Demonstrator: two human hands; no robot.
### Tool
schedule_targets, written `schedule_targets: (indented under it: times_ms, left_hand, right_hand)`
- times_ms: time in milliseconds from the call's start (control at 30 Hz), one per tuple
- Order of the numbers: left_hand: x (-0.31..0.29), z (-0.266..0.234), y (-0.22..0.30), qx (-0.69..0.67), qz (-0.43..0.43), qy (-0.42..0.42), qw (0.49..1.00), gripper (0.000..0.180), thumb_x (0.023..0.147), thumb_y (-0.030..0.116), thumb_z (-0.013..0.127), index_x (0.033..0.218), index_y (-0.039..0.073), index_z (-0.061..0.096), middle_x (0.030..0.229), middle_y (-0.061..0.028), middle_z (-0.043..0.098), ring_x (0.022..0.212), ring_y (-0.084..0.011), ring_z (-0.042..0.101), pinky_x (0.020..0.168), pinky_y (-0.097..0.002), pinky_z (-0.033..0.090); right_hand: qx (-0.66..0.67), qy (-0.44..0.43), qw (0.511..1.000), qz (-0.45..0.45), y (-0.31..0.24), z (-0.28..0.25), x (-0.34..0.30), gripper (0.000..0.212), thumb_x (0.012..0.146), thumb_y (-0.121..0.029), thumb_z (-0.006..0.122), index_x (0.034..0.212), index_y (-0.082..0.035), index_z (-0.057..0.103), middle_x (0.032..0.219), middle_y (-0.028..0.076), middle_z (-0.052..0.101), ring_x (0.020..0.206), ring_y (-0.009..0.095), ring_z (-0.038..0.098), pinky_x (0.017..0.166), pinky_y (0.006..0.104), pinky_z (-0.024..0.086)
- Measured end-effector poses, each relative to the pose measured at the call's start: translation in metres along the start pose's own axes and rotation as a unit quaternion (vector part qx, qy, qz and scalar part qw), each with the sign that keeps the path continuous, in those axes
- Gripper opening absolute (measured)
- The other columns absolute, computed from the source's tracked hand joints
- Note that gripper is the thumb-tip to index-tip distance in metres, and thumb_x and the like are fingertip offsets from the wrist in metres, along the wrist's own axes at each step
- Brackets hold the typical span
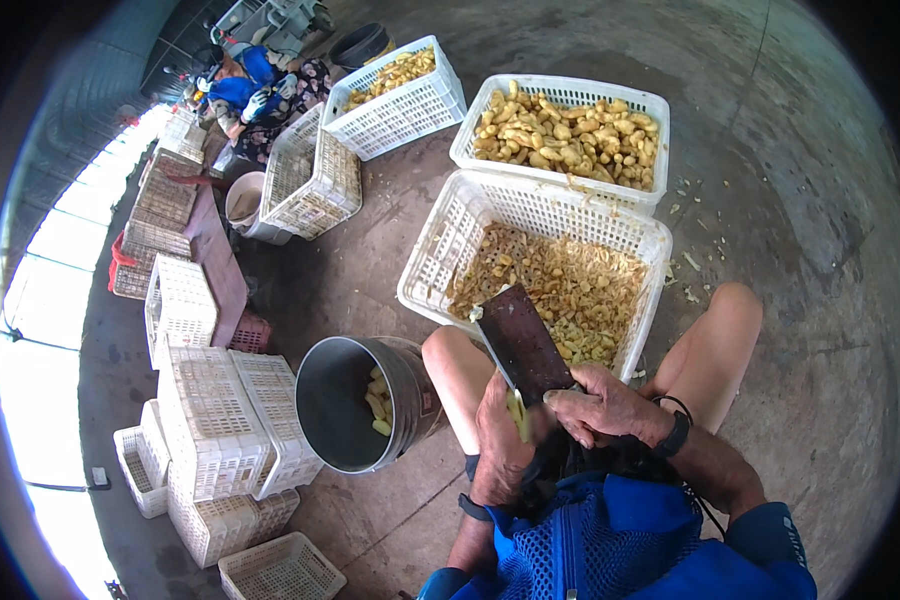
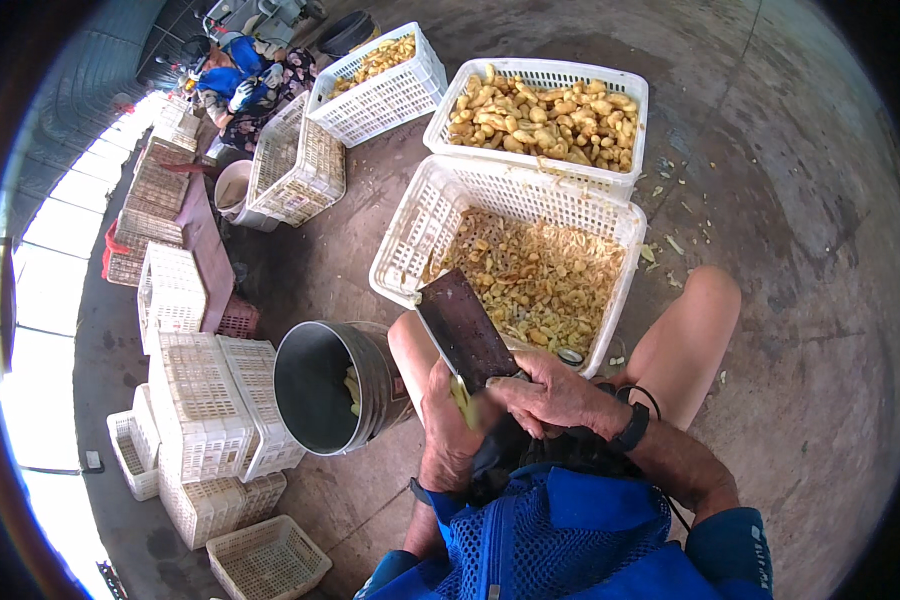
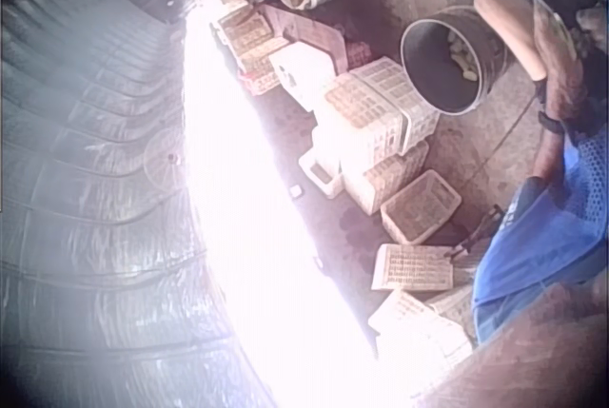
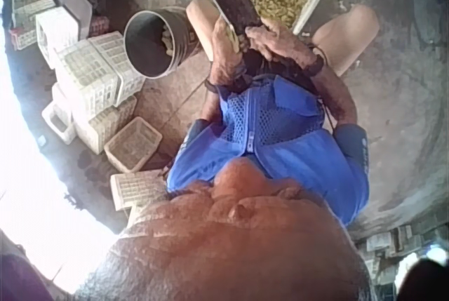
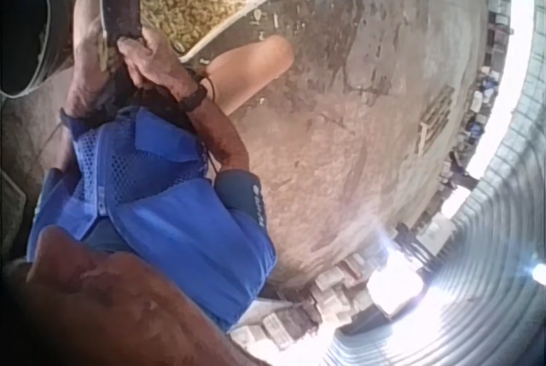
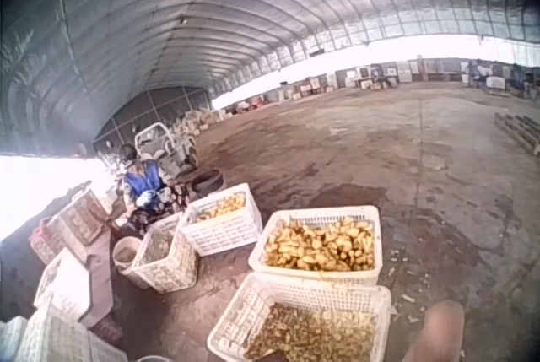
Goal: The person peels ginger roots using a metal scraper and a cleaver, then places the processed roots into a metal bucket.
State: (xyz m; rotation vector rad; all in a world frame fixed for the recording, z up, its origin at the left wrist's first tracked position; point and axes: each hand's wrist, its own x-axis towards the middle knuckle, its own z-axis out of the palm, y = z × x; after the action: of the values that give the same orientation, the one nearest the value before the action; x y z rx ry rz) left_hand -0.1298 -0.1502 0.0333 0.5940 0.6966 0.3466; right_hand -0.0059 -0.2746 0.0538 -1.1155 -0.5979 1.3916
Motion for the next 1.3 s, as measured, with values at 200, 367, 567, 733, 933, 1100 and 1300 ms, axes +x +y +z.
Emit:
schedule_targets:
  times_ms: [200,367,567,733,933,1100,1300]
  left_hand:
    - [0.006,-0.005,0.003,0.020,-0.061,-0.021,0.998,0.034,0.100,0.031,0.052,0.122,0.006,0.059,0.102,-0.0085,0.068,0.096,-0.0207,0.067,0.079,-0.0346,0.056]
    - [0.003,0.028,0.010,0.128,0.094,-0.025,0.987,0.033,0.101,0.033,0.048,0.119,0.008,0.061,0.106,-0.0073,0.069,0.099,-0.0233,0.066,0.086,-0.0380,0.054]
    - [0.018,-0.002,-0.001,-0.023,-0.007,0.047,0.999,0.033,0.099,0.043,0.047,0.103,0.013,0.060,0.098,-0.0030,0.066,0.088,-0.0183,0.062,0.078,-0.0339,0.053]
    - [0.032,-0.028,-0.018,0.008,0.101,0.061,0.993,0.041,0.100,0.030,0.043,0.124,0.000,0.056,0.116,-0.0150,0.067,0.112,-0.0292,0.062,0.102,-0.0436,0.048]
    - [0.005,0.002,0.000,0.475,0.294,0.079,0.826,0.045,0.076,-0.004,0.061,0.121,-0.006,0.054,0.106,-0.0127,0.064,0.105,-0.0255,0.061,0.096,-0.0351,0.049]
    - [0.007,-0.003,0.002,0.565,0.338,0.064,0.750,0.037,0.082,0.002,0.063,0.117,-0.003,0.053,0.102,-0.0116,0.064,0.095,-0.0245,0.064,0.087,-0.0333,0.052]
    - [0.013,0.007,-0.010,-0.060,0.134,0.099,0.984,0.041,0.102,0.043,0.042,0.109,0.005,0.055,0.098,-0.0121,0.068,0.091,-0.0238,0.066,0.081,-0.0372,0.055]
  right_hand:
    - [0.003,-0.089,0.996,-0.008,0.002,-0.018,-0.001,0.018,0.103,-0.020,0.053,0.099,-0.003,0.056,0.056,0.000,0.052,0.044,0.008,0.052,0.043,0.0240,0.041]
    - [-0.044,-0.054,0.996,-0.064,-0.015,-0.004,-0.008,0.020,0.103,-0.020,0.056,0.093,-0.002,0.057,0.056,0.001,0.054,0.045,0.009,0.053,0.044,0.0250,0.042]
    - [-0.045,0.063,0.996,-0.047,-0.004,-0.001,-0.012,0.026,0.101,-0.016,0.054,0.124,-0.002,0.055,0.069,0.001,0.057,0.048,0.005,0.051,0.042,0.0235,0.042]
    - [-0.073,0.068,0.992,-0.083,0.003,0.013,-0.008,0.033,0.100,-0.012,0.056,0.132,-0.003,0.054,0.069,0.001,0.059,0.047,0.005,0.050,0.043,0.0240,0.043]
    - [-0.075,0.104,0.987,-0.102,0.008,0.020,-0.007,0.033,0.098,-0.010,0.059,0.130,-0.002,0.056,0.067,0.002,0.059,0.048,0.005,0.049,0.044,0.0247,0.043]
    - [-0.078,0.128,0.980,-0.131,0.012,0.025,-0.006,0.032,0.098,-0.011,0.058,0.128,-0.001,0.056,0.068,0.003,0.059,0.048,0.006,0.050,0.044,0.0258,0.044]
    - [-0.046,0.109,0.991,-0.068,0.013,0.030,0.000,0.032,0.100,-0.015,0.056,0.127,0.001,0.055,0.065,0.003,0.058,0.046,0.008,0.051,0.043,0.0269,0.043]
